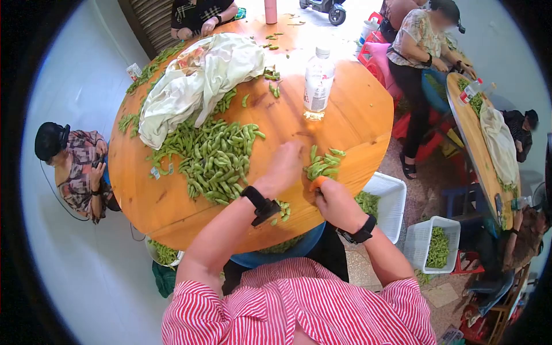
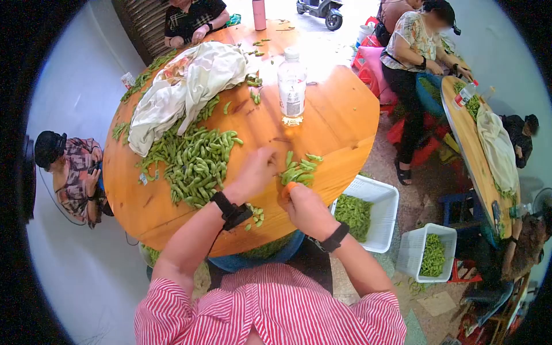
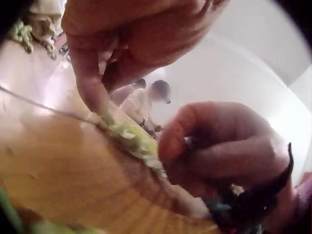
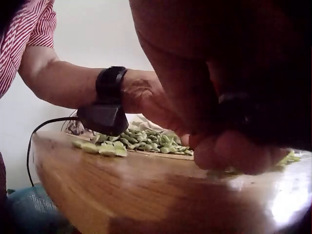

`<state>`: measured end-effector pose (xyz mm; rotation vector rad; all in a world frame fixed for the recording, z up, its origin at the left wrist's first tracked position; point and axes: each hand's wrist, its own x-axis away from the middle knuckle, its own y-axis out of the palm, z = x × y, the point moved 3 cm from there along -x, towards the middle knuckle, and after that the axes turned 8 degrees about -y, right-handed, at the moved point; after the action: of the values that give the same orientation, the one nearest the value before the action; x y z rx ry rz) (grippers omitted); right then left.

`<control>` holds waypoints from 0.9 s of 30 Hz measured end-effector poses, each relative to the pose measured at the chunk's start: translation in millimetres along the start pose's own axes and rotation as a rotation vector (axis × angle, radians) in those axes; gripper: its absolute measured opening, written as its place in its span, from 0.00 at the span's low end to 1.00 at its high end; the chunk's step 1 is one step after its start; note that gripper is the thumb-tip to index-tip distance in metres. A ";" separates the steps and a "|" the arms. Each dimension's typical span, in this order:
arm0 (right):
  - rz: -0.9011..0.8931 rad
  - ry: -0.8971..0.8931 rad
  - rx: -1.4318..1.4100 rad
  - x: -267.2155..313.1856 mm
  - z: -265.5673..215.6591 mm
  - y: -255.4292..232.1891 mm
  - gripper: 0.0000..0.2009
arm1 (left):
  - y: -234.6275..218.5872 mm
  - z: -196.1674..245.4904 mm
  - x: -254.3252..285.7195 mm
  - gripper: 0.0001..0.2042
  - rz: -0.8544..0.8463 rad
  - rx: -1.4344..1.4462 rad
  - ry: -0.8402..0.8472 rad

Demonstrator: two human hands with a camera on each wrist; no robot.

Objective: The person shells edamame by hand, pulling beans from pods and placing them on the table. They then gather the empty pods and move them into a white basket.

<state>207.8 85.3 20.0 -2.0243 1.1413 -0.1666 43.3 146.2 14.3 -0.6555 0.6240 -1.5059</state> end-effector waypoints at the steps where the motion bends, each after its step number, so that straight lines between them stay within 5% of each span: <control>1: -0.016 -0.005 0.056 0.9 -0.1 -2.8 0.09 | 1.5 -8.8 -3.4 0.07 0.000 0.001 0.003; 3: -0.055 -0.004 0.070 2.0 -0.1 -6.7 0.09 | -3.8 -16.4 -8.5 0.11 0.242 -0.021 0.216; 7: -0.108 -0.017 0.066 -0.1 2.7 -5.6 0.04 | 3.4 -8.5 -15.6 0.12 0.061 -0.120 0.117; 12: -0.009 0.017 0.179 -0.9 10.8 -6.5 0.09 | 26.0 9.4 -3.8 0.15 -0.172 -0.155 0.270; 19: -0.048 -0.062 -0.051 -4.6 -4.7 2.3 0.10 | -36.3 -8.4 52.2 0.12 0.067 -0.089 0.342; 23: -0.033 -0.081 -0.041 -13.8 -14.6 14.8 0.06 | -83.2 -40.9 72.3 0.09 0.246 -0.378 0.011; 27: -0.068 -0.046 0.029 -17.3 -16.8 29.6 0.04 | -104.5 -68.6 89.9 0.07 0.415 -0.564 -0.029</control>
<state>170.2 80.7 15.3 -2.0325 1.0363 -0.1687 -80.1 59.7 45.9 -0.9059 1.1059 -0.9292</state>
